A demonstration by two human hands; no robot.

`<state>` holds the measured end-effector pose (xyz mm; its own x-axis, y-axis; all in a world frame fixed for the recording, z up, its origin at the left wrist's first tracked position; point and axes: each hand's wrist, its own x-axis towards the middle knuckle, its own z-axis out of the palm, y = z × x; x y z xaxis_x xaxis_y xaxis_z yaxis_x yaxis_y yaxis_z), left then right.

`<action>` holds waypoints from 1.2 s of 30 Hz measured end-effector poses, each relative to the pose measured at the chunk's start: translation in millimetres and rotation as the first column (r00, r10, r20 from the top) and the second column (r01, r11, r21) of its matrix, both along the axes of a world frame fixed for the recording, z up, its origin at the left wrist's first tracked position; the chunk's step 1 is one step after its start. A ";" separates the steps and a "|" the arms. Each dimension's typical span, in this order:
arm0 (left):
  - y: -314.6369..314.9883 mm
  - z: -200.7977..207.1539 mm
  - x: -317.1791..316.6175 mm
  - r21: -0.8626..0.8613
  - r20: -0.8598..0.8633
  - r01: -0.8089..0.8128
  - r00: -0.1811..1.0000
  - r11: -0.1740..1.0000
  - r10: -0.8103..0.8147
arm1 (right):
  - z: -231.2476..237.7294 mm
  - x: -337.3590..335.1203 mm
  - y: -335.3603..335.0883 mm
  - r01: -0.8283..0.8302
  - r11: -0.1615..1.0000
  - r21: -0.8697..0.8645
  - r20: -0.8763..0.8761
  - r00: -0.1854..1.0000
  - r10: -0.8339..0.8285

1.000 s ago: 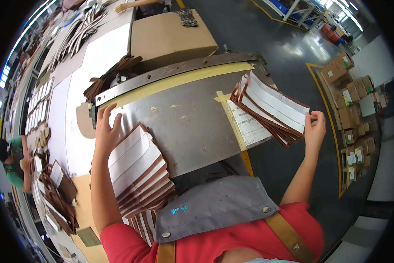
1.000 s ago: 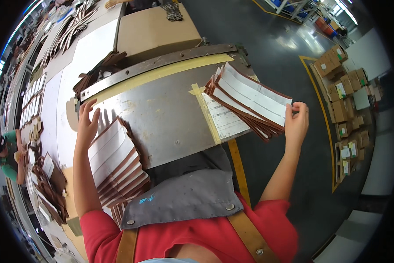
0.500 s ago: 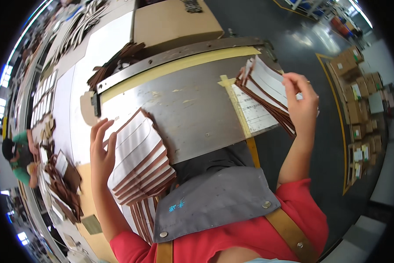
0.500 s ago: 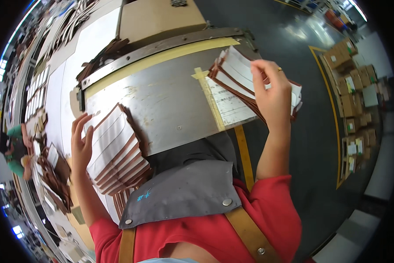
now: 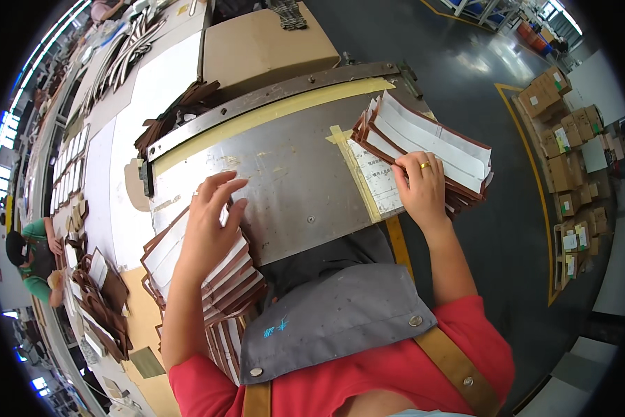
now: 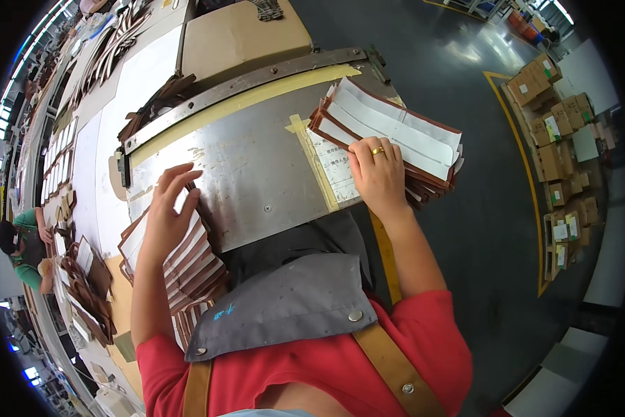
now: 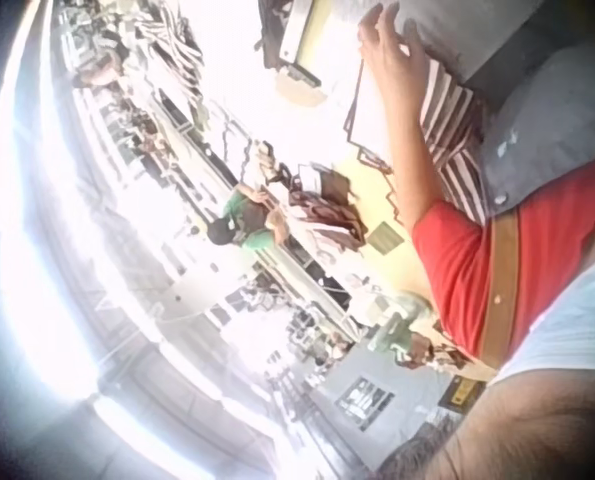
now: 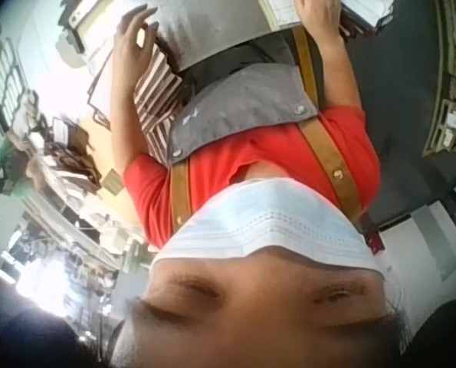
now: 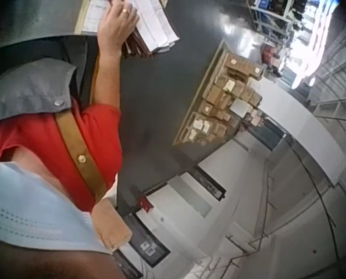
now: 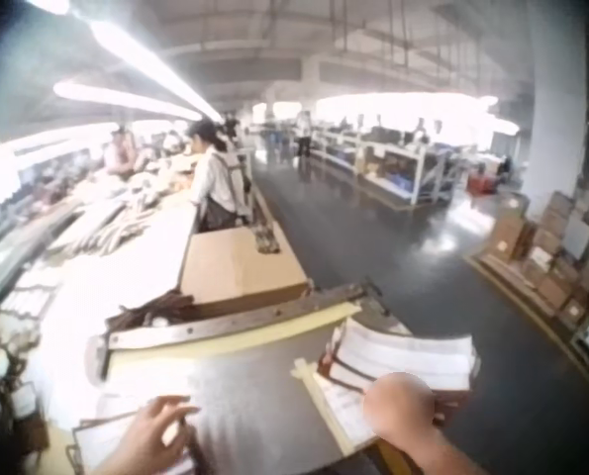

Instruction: The person assembles face masks by hand at a workstation. They pick up a white mask blank and a brown elastic band, place the band onto the mask, and fold the mask in half to secure the band. The person repeats this process continuously, stacking the finished masks into a pile on the table.

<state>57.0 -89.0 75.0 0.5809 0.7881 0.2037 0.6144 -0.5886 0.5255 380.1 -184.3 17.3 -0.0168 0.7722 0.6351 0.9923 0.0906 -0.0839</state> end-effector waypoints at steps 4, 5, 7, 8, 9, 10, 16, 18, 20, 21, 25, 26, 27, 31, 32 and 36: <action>-2.7 -13.3 43.7 0.189 -0.022 0.221 0.975 0.957 -0.221 | -5.6 1.2 -0.3 -0.010 0.998 0.055 0.031 0.999 0.008; -0.9 -17.1 61.2 0.249 -0.017 0.265 0.963 0.932 -0.269 | -5.4 1.7 -0.1 -0.025 0.997 0.072 0.031 0.999 0.023; 4.4 -21.0 100.1 0.374 0.019 0.311 0.939 0.874 -0.343 | -3.4 3.4 0.9 -0.047 0.993 0.105 0.023 0.999 0.045; 7.9 -20.2 118.1 0.436 0.048 0.314 0.928 0.843 -0.370 | -0.6 3.8 1.4 -0.054 0.991 0.119 0.010 0.999 0.053; 13.1 -21.1 133.2 0.456 0.067 0.321 0.918 0.830 -0.391 | 2.5 3.9 1.8 -0.061 0.989 0.133 -0.002 0.998 0.062; 20.5 -23.4 148.9 0.478 0.084 0.334 0.903 0.813 -0.420 | 5.4 5.4 2.5 -0.066 0.988 0.143 -0.015 0.998 0.068; 42.8 -42.1 179.0 0.460 0.306 0.318 0.820 0.829 -0.484 | 21.3 2.7 9.5 -0.062 0.977 0.202 -0.051 0.996 0.074; 42.7 -43.5 179.7 0.459 0.338 0.319 0.801 0.830 -0.495 | 23.0 -7.2 21.7 -0.071 0.971 0.226 -0.060 0.994 0.087; 41.4 -42.7 178.6 0.457 0.333 0.335 0.794 0.824 -0.508 | 19.0 -12.0 32.8 -0.070 0.968 0.243 -0.029 0.996 0.080; 41.5 -41.8 178.2 0.461 0.325 0.346 0.791 0.817 -0.518 | 15.4 -12.6 37.8 -0.068 0.965 0.253 -0.016 0.997 0.074; 42.7 -35.4 175.2 0.459 0.293 0.370 0.795 0.808 -0.531 | 19.1 -10.2 33.4 -0.096 0.959 0.267 0.062 0.995 0.083; 42.8 -34.1 175.4 0.454 0.283 0.377 0.798 0.807 -0.532 | 18.7 -6.4 29.6 -0.088 0.959 0.271 0.074 0.995 0.070; 44.7 -32.9 175.1 0.445 0.306 0.368 0.795 0.817 -0.524 | 18.0 -1.1 25.1 -0.078 0.959 0.274 0.085 0.995 0.057; 50.7 -33.0 174.5 0.401 0.356 0.368 0.782 0.839 -0.513 | 13.7 17.4 0.6 -0.043 0.973 0.227 0.157 0.988 0.006; 51.0 -34.5 173.9 0.388 0.354 0.376 0.782 0.842 -0.513 | 13.4 20.5 -4.6 -0.039 0.975 0.217 0.177 0.984 0.000; 49.4 -39.7 161.7 0.379 0.278 0.358 0.835 0.853 -0.474 | 28.6 21.3 -16.9 0.002 1.000 -0.018 0.130 0.991 0.000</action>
<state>218.7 -39.6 35.3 0.6828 0.3530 0.6397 0.0832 -0.9074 0.4119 401.4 -201.1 45.8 -0.0977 0.7834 0.6139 0.9950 0.0890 0.0447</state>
